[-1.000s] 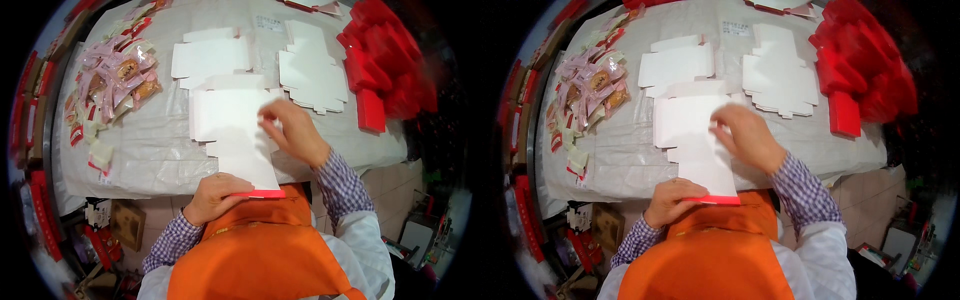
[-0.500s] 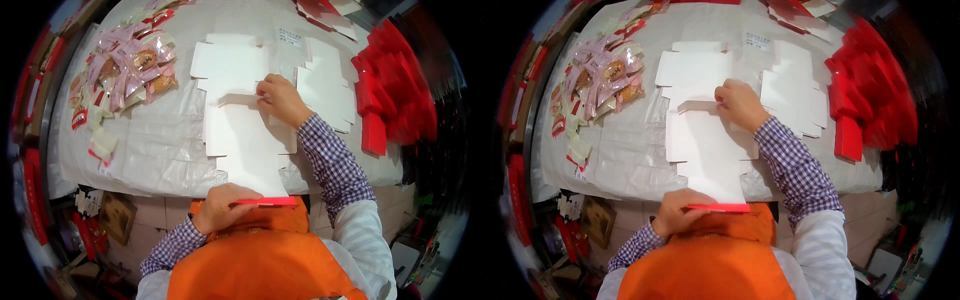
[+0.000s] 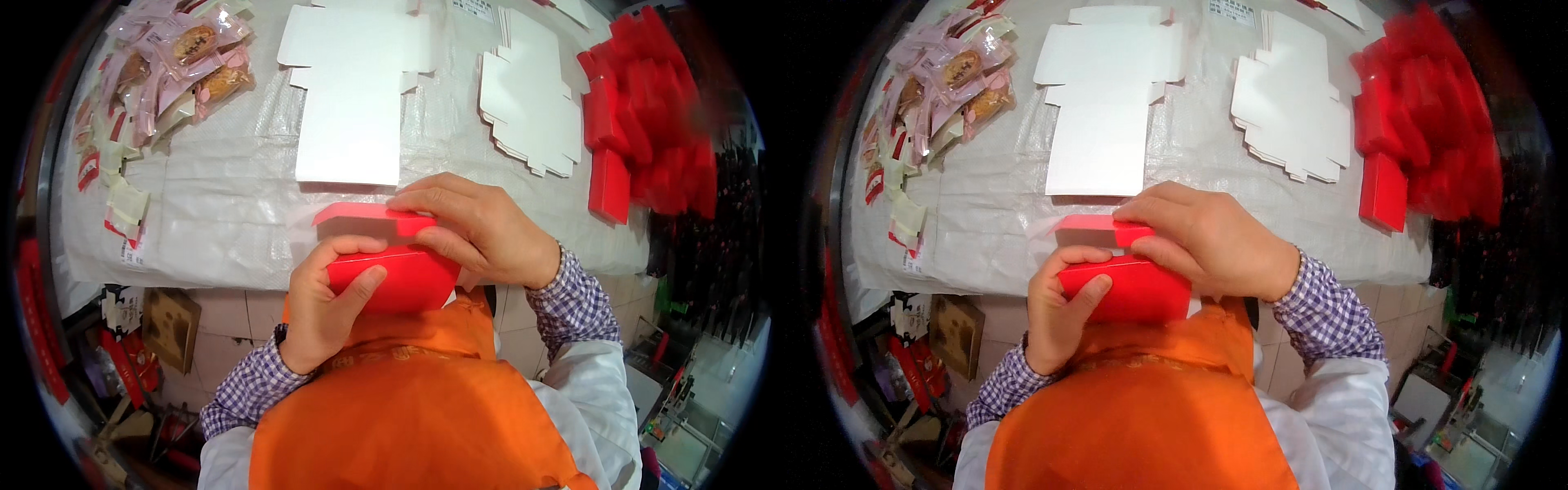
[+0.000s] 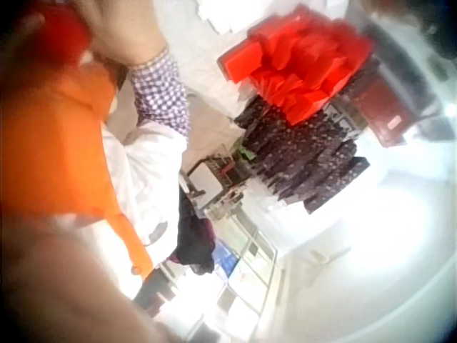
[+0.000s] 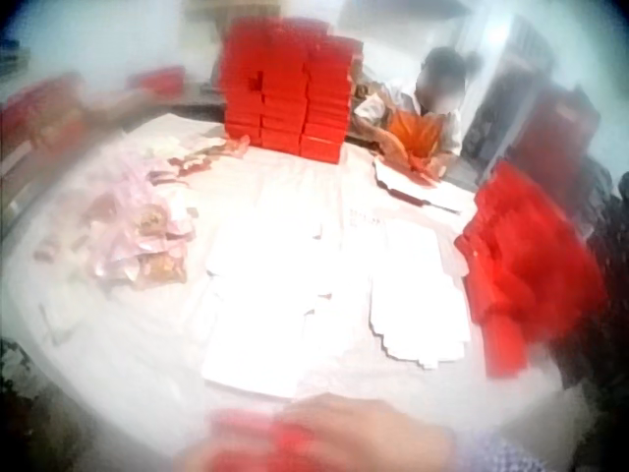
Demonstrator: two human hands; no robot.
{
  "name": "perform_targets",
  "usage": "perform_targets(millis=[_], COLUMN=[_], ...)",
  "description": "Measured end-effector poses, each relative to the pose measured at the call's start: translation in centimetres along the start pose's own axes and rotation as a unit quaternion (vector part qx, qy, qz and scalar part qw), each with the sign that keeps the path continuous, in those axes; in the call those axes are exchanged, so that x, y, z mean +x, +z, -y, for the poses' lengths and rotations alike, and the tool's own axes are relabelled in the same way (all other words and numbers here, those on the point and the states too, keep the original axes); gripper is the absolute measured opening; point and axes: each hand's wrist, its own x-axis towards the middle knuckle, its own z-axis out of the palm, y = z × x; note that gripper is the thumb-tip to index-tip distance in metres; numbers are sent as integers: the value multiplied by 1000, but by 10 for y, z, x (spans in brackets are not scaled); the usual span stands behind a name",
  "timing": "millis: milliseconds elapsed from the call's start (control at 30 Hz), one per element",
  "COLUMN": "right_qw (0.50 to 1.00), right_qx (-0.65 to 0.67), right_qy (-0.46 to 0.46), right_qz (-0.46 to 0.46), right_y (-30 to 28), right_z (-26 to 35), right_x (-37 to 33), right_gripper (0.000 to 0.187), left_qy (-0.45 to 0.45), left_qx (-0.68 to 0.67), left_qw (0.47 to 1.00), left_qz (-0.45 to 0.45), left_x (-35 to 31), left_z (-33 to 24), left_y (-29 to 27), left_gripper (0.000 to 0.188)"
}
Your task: The person assembles small red boxes by folding flat white cardboard pieces along pre-scored lines. They insert a red plastic insert into the folded cardboard structure and then place the completed box onto a growing stack on the table. The process is repeated continuously with new cardboard pieces.
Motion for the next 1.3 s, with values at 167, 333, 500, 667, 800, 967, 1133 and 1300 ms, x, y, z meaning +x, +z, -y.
perform_targets(millis=[167,333,500,667,800,967,1133,1300], right_qw=[996,998,997,997,997,997,996,994], right_qx=[-7,22,20,16,31,59,86,105], right_qy=[-40,-29,-55,-57,-57,-41,-21,-9], right_qz=[-77,-55,-50,-55,-52,-39,-30,-32], right_y=[4,2,7,7,8,8,6,7], right_z=[7,6,3,3,4,4,0,-3], right_x=[-4,-9,-11,-10,-9,-7,-8,-8], right_gripper=[23,18,18,16,15,13,11,9], left_qy=[-31,-12,-38,-24,-42,-54,-39,-39], left_qx=[-38,-9,-63,-58,-43,-75,-83,-98], left_qw=[999,1000,997,998,998,995,995,994], left_qz=[9,23,17,23,26,31,34,28], left_x=[-3,-5,-8,-8,-9,-8,-7,-7], left_z=[-2,-2,-1,0,0,0,2,7], left_y=[4,3,3,3,2,1,2,1], left_gripper=[23,24,24,24,24,24,23,22])
